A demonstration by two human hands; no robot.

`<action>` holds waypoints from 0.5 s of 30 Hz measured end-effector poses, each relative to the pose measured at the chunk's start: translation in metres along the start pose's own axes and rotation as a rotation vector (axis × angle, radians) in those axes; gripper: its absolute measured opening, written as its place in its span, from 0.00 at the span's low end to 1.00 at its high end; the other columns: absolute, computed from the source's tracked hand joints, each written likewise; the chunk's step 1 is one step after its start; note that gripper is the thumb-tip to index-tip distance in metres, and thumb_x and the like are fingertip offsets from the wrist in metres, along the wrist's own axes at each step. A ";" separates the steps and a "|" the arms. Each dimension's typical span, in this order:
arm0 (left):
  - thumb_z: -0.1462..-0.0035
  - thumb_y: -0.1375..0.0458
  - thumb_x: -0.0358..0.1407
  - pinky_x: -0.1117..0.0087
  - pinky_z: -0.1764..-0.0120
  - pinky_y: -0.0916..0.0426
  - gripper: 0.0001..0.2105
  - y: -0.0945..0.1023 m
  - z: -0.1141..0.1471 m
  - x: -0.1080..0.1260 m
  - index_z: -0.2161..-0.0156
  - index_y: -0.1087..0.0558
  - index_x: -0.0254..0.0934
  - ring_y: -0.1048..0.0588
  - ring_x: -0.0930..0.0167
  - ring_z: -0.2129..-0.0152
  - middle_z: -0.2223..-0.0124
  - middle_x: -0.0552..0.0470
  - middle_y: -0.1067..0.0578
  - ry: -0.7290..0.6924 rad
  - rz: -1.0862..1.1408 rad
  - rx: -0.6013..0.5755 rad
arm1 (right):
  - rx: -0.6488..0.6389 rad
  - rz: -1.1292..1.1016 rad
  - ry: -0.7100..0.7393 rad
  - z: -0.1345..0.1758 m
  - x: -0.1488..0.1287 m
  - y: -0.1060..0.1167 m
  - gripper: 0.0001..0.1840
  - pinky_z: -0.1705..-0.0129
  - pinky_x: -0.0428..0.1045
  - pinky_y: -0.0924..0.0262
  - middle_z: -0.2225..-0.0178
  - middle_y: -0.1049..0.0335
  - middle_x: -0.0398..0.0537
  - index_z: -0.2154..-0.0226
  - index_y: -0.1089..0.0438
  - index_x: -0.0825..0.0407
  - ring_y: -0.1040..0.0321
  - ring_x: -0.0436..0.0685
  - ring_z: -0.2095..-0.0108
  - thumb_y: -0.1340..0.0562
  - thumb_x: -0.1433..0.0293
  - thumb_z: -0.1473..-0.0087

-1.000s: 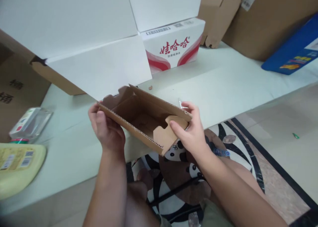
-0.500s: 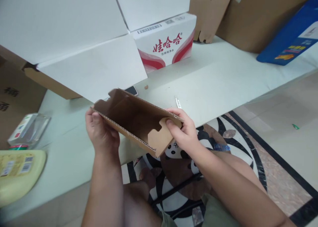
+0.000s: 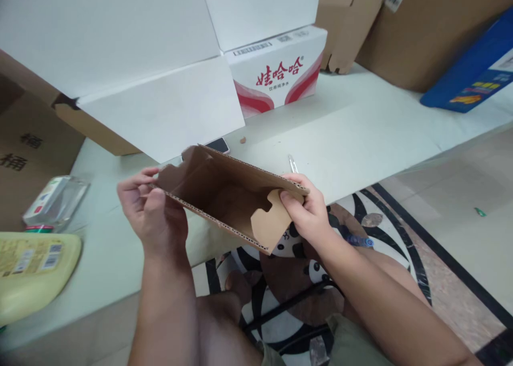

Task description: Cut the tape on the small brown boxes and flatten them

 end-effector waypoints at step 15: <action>0.48 0.31 0.43 0.71 0.57 0.30 0.21 0.004 0.001 -0.019 0.49 0.27 0.43 0.25 0.70 0.58 0.52 0.50 0.25 0.095 -0.221 0.011 | -0.021 -0.035 0.081 0.003 0.000 -0.002 0.09 0.53 0.57 0.28 0.55 0.22 0.46 0.55 0.26 0.41 0.24 0.59 0.55 0.37 0.65 0.38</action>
Point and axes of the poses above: each hand's wrist, its own z-axis away from the middle knuckle, its own y-axis out of the back of the hand, x = y × z, the point moved 5 cm from there along -z, towards the middle knuckle
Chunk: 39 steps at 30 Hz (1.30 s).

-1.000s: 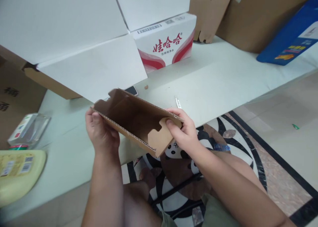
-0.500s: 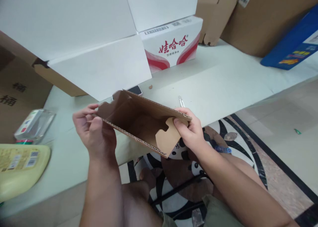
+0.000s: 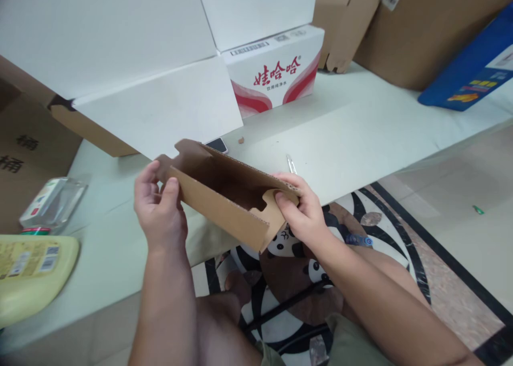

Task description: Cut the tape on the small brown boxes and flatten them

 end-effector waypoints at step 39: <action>0.48 0.37 0.51 0.63 0.54 0.28 0.18 -0.002 0.001 0.000 0.60 0.21 0.39 0.22 0.64 0.58 0.60 0.49 0.21 0.090 0.233 -0.027 | 0.255 -0.047 -0.200 0.008 0.023 0.013 0.21 0.63 0.54 0.30 0.66 0.27 0.46 0.62 0.30 0.44 0.28 0.59 0.65 0.43 0.44 0.39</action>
Point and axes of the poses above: each hand's wrist, its own z-axis away from the middle knuckle, its own y-axis out of the back of the hand, x = y × z, the point moved 5 cm from there along -z, towards the middle knuckle
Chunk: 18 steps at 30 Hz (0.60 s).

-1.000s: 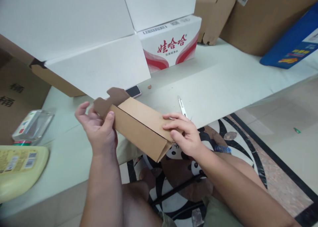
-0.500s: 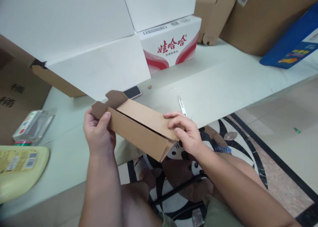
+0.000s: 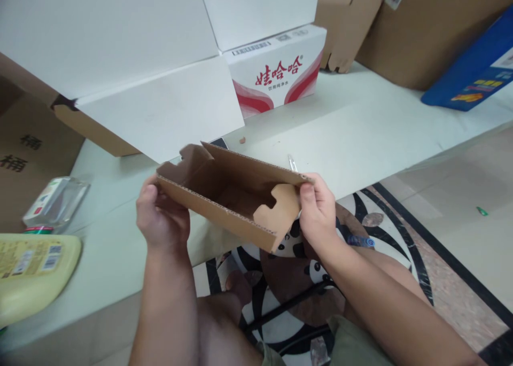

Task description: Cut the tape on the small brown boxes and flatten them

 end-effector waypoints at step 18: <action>0.51 0.34 0.51 0.60 0.56 0.25 0.17 0.005 0.003 0.001 0.65 0.18 0.39 0.20 0.62 0.62 0.64 0.48 0.19 0.049 0.028 -0.005 | 0.130 0.006 -0.041 0.004 -0.014 0.001 0.19 0.69 0.51 0.33 0.69 0.28 0.43 0.65 0.29 0.43 0.30 0.55 0.69 0.40 0.47 0.39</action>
Point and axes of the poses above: each hand's wrist, its own z-axis away from the middle knuckle, its own y-axis out of the back of the hand, x = y × z, the point moved 5 cm from there along -z, towards the middle knuckle
